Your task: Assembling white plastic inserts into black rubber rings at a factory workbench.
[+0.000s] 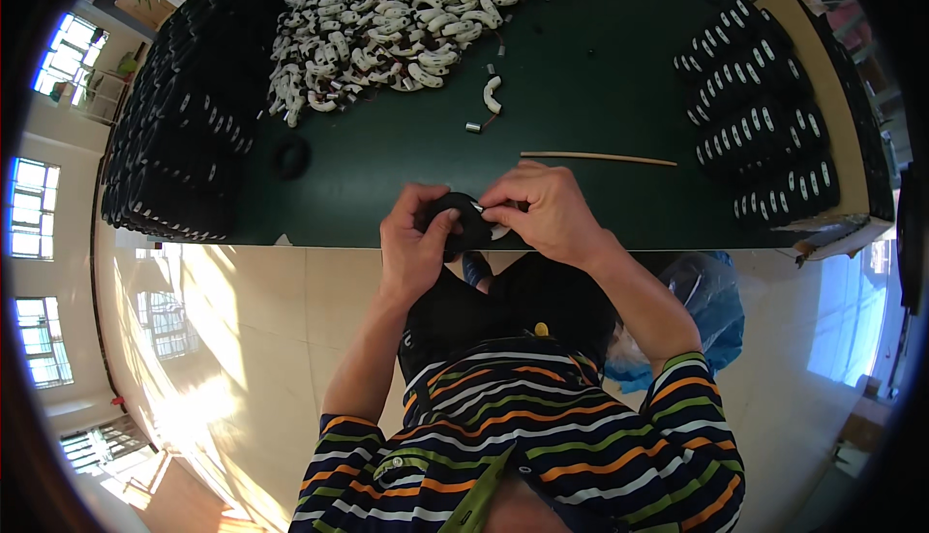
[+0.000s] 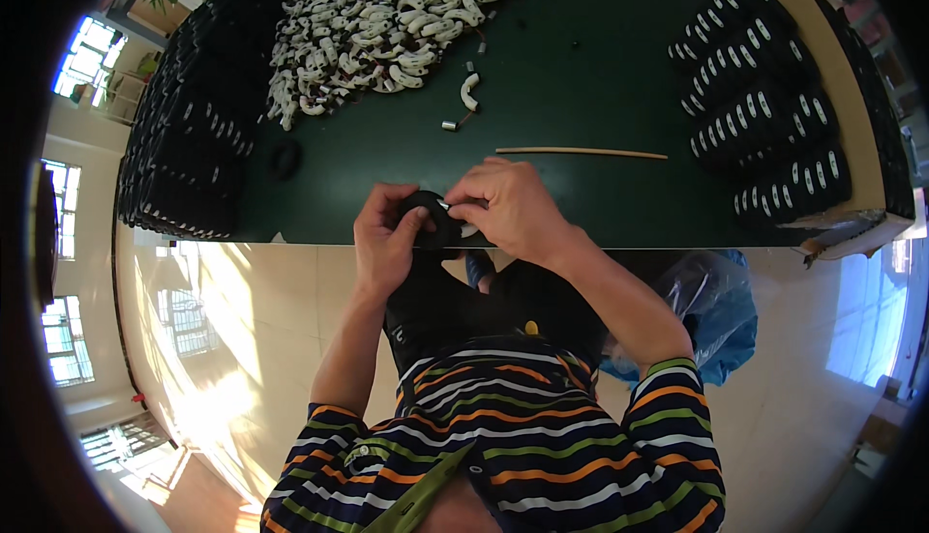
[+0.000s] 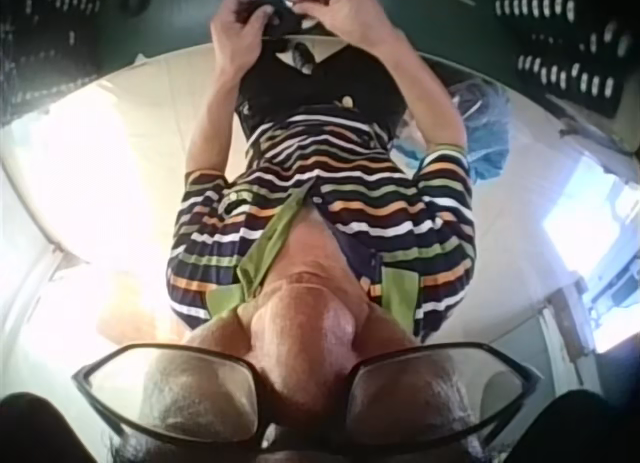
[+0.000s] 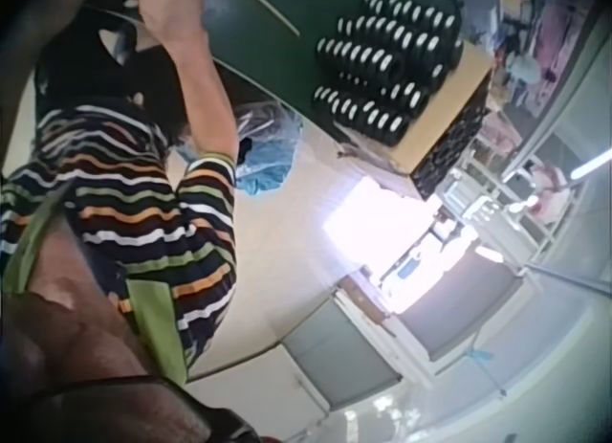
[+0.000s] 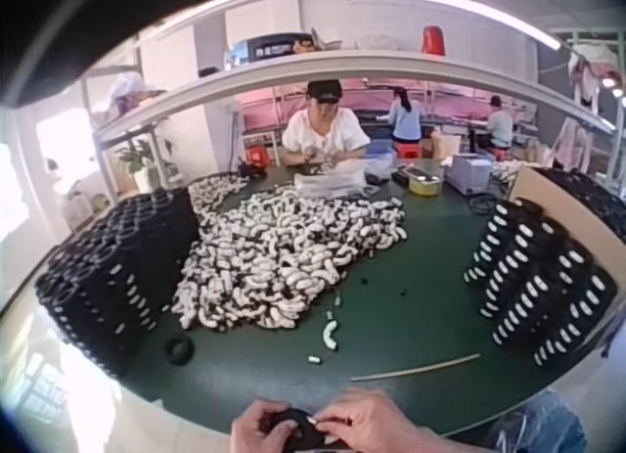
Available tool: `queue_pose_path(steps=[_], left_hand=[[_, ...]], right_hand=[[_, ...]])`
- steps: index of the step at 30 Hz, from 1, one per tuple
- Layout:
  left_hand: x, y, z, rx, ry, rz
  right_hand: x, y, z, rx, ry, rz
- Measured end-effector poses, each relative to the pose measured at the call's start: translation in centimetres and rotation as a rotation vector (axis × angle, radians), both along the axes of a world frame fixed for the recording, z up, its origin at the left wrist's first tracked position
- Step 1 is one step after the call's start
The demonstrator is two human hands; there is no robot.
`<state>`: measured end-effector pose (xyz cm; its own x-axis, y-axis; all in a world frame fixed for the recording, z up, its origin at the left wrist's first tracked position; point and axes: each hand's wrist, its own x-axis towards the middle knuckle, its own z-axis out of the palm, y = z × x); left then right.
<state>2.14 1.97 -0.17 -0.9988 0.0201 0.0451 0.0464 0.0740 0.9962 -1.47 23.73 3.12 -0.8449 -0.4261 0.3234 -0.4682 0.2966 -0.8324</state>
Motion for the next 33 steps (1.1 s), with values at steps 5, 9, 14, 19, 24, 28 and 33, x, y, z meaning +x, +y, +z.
queue_pose_path(steps=[5,9,14,19,24,28,33], left_hand=[[0.2,0.2,0.6,-0.021,-0.001,-0.012],[0.6,-0.1,0.8,0.022,0.013,-0.082],[1.1,-0.4,0.7,0.284,-0.113,-0.129],[1.8,0.4,1.0,0.286,-0.057,-0.106],[2.0,0.3,1.0,0.31,-0.067,-0.094],[2.1,0.0,0.9,0.289,-0.066,-0.103],[2.3,0.1,0.6,0.354,-0.089,-0.14]], right_hand=[[0.2,-0.1,-0.1,0.014,0.115,-0.015],[0.0,-0.3,-0.4,0.032,0.096,0.016],[0.7,-0.4,-0.5,0.015,0.069,0.094],[1.5,-0.2,-0.4,-0.009,0.116,0.063],[1.6,-0.5,-0.4,-0.041,0.101,0.06],[1.5,-0.7,-0.7,-0.055,0.114,0.059],[1.2,-0.5,-0.7,-0.077,0.162,0.061]])
